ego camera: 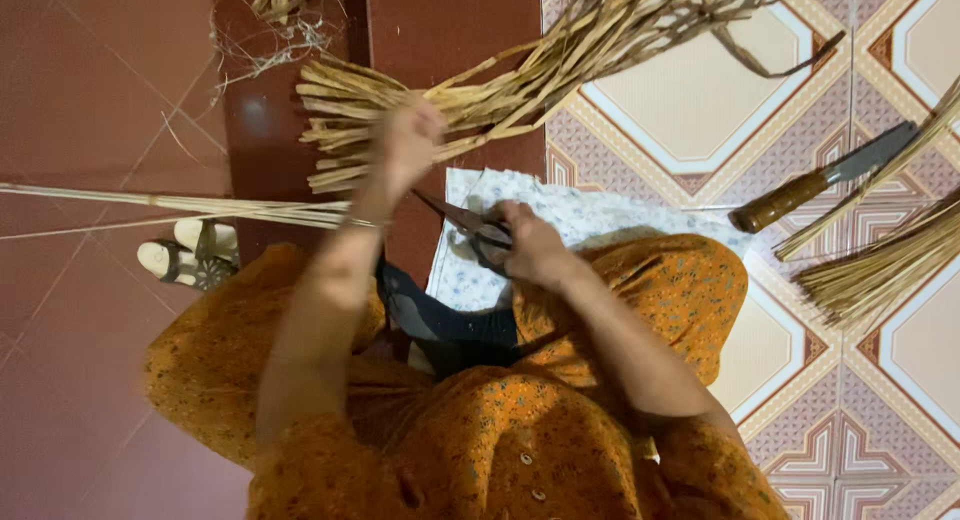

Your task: The person sits on a tiled floor and processes dried plant fibers. They align and bundle the fibers, tie them with string, and trim the ends with scissors. A knife and additional fiber bundles are visible nearby.

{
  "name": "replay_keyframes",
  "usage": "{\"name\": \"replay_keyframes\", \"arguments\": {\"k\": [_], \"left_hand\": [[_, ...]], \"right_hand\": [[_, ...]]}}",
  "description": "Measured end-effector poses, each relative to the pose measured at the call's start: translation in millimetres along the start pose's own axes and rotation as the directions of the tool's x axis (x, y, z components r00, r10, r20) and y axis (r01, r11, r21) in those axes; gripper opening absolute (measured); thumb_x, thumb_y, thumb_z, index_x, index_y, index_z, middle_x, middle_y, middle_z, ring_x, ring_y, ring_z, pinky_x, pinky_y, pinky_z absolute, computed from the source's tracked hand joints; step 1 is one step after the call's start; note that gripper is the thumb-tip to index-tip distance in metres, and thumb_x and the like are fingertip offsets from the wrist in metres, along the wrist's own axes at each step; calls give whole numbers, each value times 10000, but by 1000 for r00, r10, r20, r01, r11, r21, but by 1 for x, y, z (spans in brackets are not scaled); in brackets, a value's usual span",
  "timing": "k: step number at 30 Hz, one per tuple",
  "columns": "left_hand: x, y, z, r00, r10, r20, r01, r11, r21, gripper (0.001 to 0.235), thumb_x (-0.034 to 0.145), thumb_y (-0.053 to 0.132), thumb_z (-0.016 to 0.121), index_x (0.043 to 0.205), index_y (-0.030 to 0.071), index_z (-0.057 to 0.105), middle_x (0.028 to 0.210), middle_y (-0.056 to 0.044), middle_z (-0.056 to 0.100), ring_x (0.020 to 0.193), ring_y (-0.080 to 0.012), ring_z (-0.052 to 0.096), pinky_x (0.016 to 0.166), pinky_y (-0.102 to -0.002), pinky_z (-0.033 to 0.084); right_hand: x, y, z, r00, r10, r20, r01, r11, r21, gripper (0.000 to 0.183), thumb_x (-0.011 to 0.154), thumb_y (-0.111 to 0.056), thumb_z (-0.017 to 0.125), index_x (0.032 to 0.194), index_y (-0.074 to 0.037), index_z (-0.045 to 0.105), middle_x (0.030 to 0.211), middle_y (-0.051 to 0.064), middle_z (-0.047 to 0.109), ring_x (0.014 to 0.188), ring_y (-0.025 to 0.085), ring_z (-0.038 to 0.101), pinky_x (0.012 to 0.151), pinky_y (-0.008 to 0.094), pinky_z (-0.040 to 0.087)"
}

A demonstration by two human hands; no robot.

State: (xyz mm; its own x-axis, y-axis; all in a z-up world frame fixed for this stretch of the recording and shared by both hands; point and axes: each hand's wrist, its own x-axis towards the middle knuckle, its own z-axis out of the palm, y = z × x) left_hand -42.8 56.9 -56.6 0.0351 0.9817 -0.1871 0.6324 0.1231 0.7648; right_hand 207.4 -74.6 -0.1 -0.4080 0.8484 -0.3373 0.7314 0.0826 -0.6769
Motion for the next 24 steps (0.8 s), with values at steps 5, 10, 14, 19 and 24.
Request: {"name": "replay_keyframes", "arguments": {"k": [5,10,14,19,24], "left_hand": [[-17,-47,-168,838,341,-426,-64,836,545,197,908,-22,555,1063,29,664,814,-73,661,695,-127,616,591,-334,579],[-41,-68,-155,809,535,-243,-80,509,857,196,934,52,597,1104,-8,673,943,-159,675,834,-249,637,671,-407,538],[-76,-12,-61,961,277,17,-214,700,682,114,920,124,650,988,44,695,904,-183,691,848,-323,680,760,-472,560],[-141,59,89,920,67,385,-196,932,305,349,925,326,716,1171,81,681,1211,-132,652,1198,-283,566,1042,-423,459],[-157,63,153,891,193,412,-388,794,467,334,969,204,699,1194,-24,603,1171,-206,589,1115,-294,563,971,-391,513]], "right_hand": [[-19,33,-67,947,-81,312,-38,933,357,632,743,-309,870,1292,-164,591,994,78,752,862,202,703,783,354,588],[-46,74,-120,971,-219,-92,224,712,665,671,810,-452,822,1351,-140,576,910,-15,564,674,92,550,523,234,459],[-41,83,-123,951,86,-297,252,339,907,541,1042,-622,628,1350,-179,589,690,-59,377,535,99,340,488,270,263],[-29,100,-129,889,173,-423,405,131,905,544,1075,-625,560,1419,-204,540,689,-54,297,514,93,264,510,286,225],[-22,112,-128,865,204,-458,460,40,887,576,1063,-641,557,1429,-196,554,675,-53,273,482,99,254,488,280,221]]}}
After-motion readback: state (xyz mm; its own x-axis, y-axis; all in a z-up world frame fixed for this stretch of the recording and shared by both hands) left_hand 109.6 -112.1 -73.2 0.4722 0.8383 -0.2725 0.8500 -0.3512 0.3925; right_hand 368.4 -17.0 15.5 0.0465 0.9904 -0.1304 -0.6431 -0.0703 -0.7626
